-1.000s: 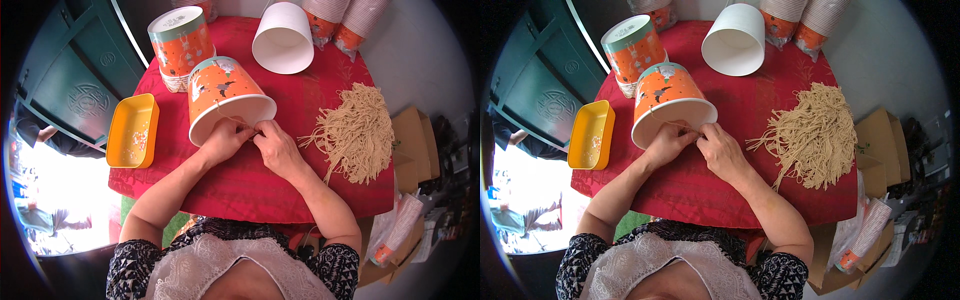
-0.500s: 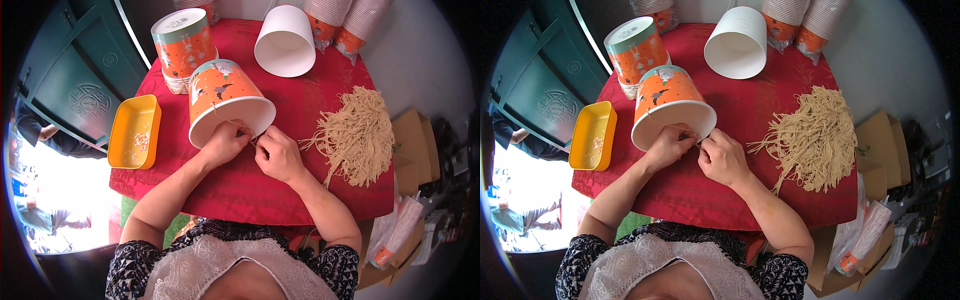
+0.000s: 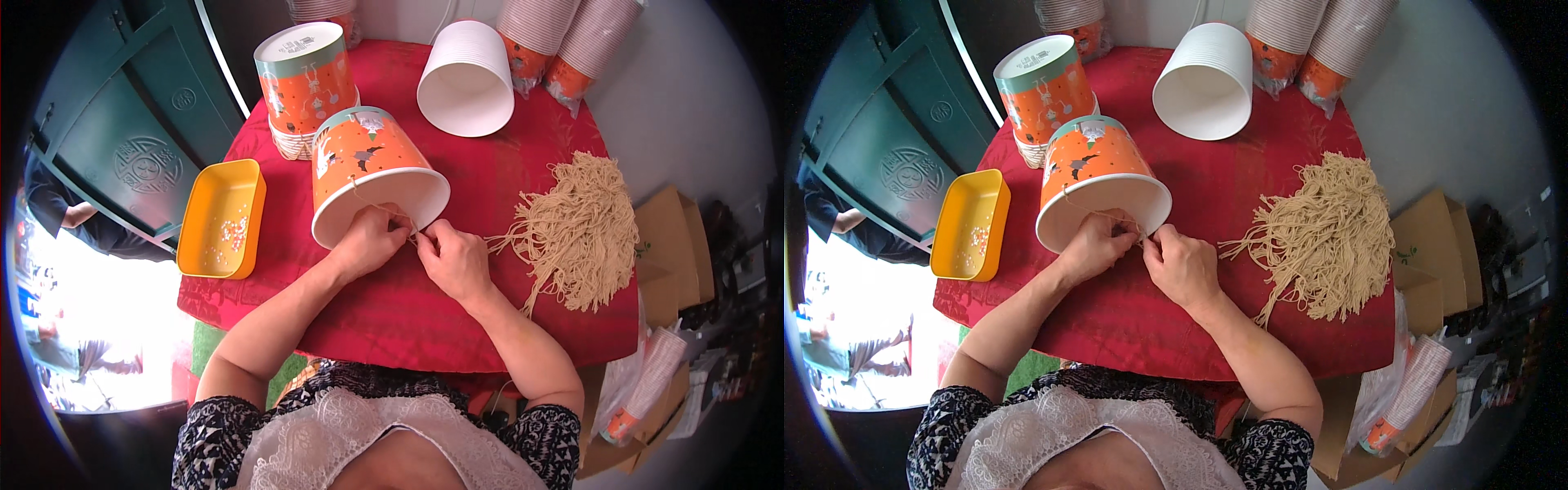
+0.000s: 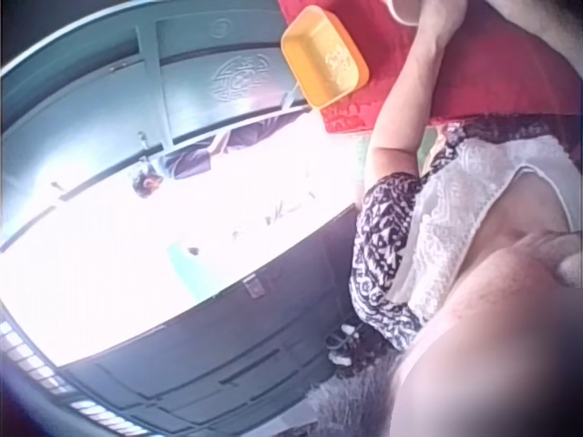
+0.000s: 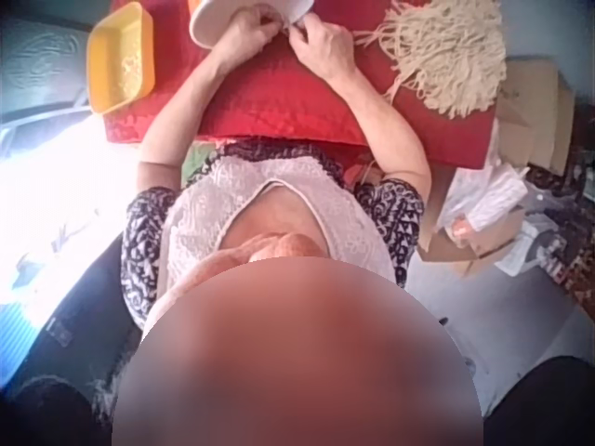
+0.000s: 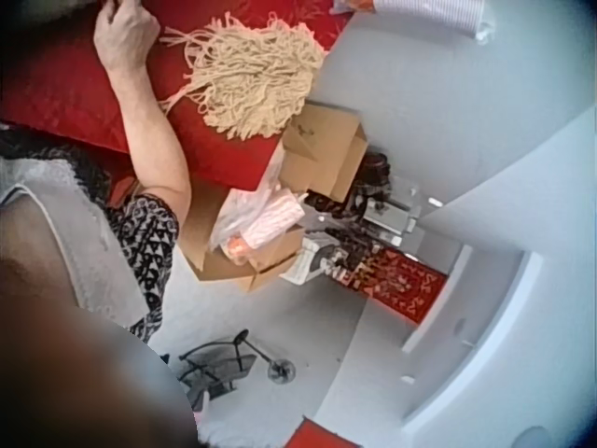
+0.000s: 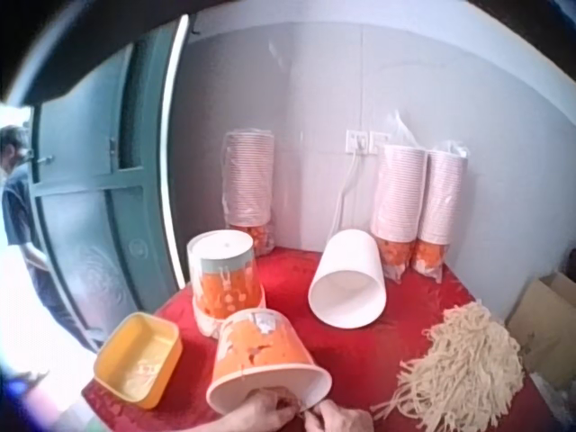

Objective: Manually attaching elastic strings to paper buckets for packaging.

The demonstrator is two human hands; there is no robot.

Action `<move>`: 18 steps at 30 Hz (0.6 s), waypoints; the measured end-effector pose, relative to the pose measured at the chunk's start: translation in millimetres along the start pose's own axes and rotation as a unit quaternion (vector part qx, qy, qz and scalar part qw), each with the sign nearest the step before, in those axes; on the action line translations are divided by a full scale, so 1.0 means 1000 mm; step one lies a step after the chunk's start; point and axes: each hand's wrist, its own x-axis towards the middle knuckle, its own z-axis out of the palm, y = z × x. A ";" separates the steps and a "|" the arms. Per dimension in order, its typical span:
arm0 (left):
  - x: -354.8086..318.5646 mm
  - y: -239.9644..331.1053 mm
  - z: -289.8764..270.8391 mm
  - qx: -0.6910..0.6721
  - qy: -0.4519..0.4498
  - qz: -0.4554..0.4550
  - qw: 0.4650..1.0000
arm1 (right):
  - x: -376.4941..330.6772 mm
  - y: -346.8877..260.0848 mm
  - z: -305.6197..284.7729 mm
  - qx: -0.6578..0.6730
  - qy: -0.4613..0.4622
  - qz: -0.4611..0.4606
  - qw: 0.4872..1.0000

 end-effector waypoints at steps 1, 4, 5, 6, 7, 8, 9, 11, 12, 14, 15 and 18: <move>0.000 0.000 0.000 0.002 0.001 -0.002 1.000 | 0.001 -0.002 0.000 0.000 0.000 -0.001 1.000; 0.002 -0.001 0.001 0.025 0.017 0.014 0.999 | 0.003 -0.007 0.003 -0.027 -0.016 0.019 0.999; 0.002 0.000 0.000 0.026 0.017 0.015 0.999 | 0.004 -0.006 0.004 -0.028 -0.021 0.036 0.999; 0.001 0.001 0.000 0.024 0.017 0.014 0.999 | 0.004 -0.005 0.005 -0.028 -0.025 0.052 0.998; 0.001 0.002 0.000 0.023 0.016 0.013 1.000 | 0.004 -0.003 0.006 -0.029 -0.023 0.053 0.998; 0.001 0.002 0.001 0.024 0.015 0.014 0.999 | 0.004 -0.001 0.006 -0.013 -0.014 0.054 0.998; 0.001 0.002 0.001 0.019 0.019 0.012 1.000 | 0.004 0.000 0.007 0.004 -0.005 0.055 0.998; 0.000 0.003 0.001 0.015 0.022 0.010 1.000 | 0.004 0.001 0.004 0.039 0.011 0.060 0.997; -0.001 0.005 0.000 0.016 0.021 -0.003 1.000 | 0.005 0.002 0.003 0.075 0.024 0.064 0.995; -0.002 0.005 0.000 0.018 0.020 -0.017 0.999 | 0.005 0.005 -0.002 0.096 0.027 0.095 0.991; -0.002 0.004 0.001 0.014 0.023 -0.017 0.999 | 0.005 0.006 -0.005 0.093 0.026 0.108 0.989; -0.001 0.004 0.001 0.014 0.026 -0.022 0.999 | 0.009 0.009 -0.012 0.087 0.044 0.120 0.988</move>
